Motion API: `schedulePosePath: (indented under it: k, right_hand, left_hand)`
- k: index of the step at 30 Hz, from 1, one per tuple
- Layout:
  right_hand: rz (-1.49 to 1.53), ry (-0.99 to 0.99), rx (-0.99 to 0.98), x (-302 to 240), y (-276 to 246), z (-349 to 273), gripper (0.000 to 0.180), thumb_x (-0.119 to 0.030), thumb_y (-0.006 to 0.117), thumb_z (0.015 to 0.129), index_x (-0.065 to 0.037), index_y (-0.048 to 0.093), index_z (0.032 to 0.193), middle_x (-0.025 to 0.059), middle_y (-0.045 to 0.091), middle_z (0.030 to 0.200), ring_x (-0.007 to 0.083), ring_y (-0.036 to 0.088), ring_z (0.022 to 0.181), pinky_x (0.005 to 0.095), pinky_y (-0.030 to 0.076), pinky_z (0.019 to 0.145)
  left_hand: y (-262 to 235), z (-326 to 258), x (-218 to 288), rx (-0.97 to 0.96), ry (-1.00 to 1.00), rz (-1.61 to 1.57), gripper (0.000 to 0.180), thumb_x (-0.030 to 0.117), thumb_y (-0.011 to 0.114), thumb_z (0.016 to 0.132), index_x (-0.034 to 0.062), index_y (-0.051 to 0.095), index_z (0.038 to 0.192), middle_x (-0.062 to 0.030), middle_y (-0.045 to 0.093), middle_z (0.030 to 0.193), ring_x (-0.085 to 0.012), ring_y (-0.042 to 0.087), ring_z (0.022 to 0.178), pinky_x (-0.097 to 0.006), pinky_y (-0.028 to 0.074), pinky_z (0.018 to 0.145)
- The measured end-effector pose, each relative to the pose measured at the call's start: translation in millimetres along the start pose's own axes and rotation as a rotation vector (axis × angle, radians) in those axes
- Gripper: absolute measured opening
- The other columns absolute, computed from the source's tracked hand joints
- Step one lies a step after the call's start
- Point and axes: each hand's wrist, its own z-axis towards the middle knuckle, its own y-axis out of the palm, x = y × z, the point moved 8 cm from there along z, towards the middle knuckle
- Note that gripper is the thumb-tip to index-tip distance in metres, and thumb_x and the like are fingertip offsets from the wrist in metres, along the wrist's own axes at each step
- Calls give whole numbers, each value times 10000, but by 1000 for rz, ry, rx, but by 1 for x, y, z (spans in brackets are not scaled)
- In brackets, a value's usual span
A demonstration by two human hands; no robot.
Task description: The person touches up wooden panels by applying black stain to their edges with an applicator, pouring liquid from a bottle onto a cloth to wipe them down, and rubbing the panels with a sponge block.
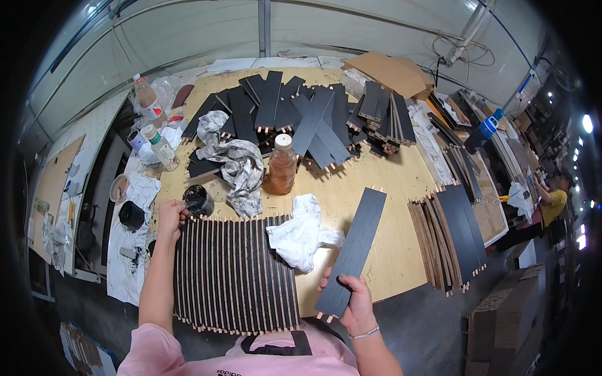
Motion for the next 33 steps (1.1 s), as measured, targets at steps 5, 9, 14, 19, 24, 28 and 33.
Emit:
schedulePosePath:
  k: [5, 9, 14, 19, 24, 28, 33]
  right_hand:
    - [82, 45, 33, 2, 1, -2, 525, -171, 596, 1013, 12, 540, 1502, 216, 716, 1116, 323, 726, 965, 531, 628, 925]
    - [9, -14, 65, -7, -4, 2, 409, -211, 621, 1027, 93, 684, 1294, 237, 765, 1095, 373, 763, 1003, 516, 621, 1017]
    - [-30, -183, -35, -45, 64, -13, 280, -108, 576, 1057, 82, 655, 1247, 221, 761, 1095, 324, 798, 969, 482, 687, 942]
    - [-86, -207, -81, -49, 68, -18, 278, -167, 545, 1108, 70, 677, 1168, 200, 766, 999, 287, 792, 859, 433, 693, 817]
    - [-110, -279, 19, -53, 76, -30, 405, -301, 538, 1121, 77, 676, 1172, 208, 752, 940, 290, 764, 829, 431, 666, 791]
    - [-59, -355, 30, -61, 80, -36, 369, -272, 529, 1127, 70, 655, 1188, 192, 741, 1033, 286, 763, 861, 455, 674, 792]
    - [-36, -367, 36, -61, 79, -39, 295, -221, 524, 1140, 46, 635, 1194, 173, 738, 1055, 276, 763, 848, 447, 673, 763]
  left_hand:
    - [-1, -10, -7, 27, -91, -229, 79, 79, 666, 1024, 48, 724, 980, -35, 707, 801, -113, 580, 606, -274, 447, 548]
    - [29, -49, 5, -174, -127, -479, 47, 124, 657, 1086, 92, 692, 1084, -23, 726, 872, -112, 623, 663, -265, 484, 601]
    - [112, -202, 72, -610, -166, -610, 90, 50, 652, 1079, 49, 657, 1168, -184, 784, 890, -185, 711, 607, -267, 567, 546]
    - [178, -332, 92, -918, -231, -563, 136, 16, 621, 1112, -13, 654, 1241, -230, 780, 873, -136, 596, 510, -257, 467, 482]
    - [195, -382, 116, -952, 256, -216, 212, -9, 643, 1098, -20, 755, 1277, -91, 789, 936, -100, 665, 698, -251, 528, 629]
    - [194, -392, 140, -825, 714, -89, 260, -55, 757, 974, -3, 795, 1225, -115, 747, 909, -188, 688, 712, -313, 547, 644]
    - [192, -396, 150, -754, 828, -16, 315, -63, 817, 890, 7, 811, 1197, -104, 705, 901, -220, 681, 735, -329, 535, 636]
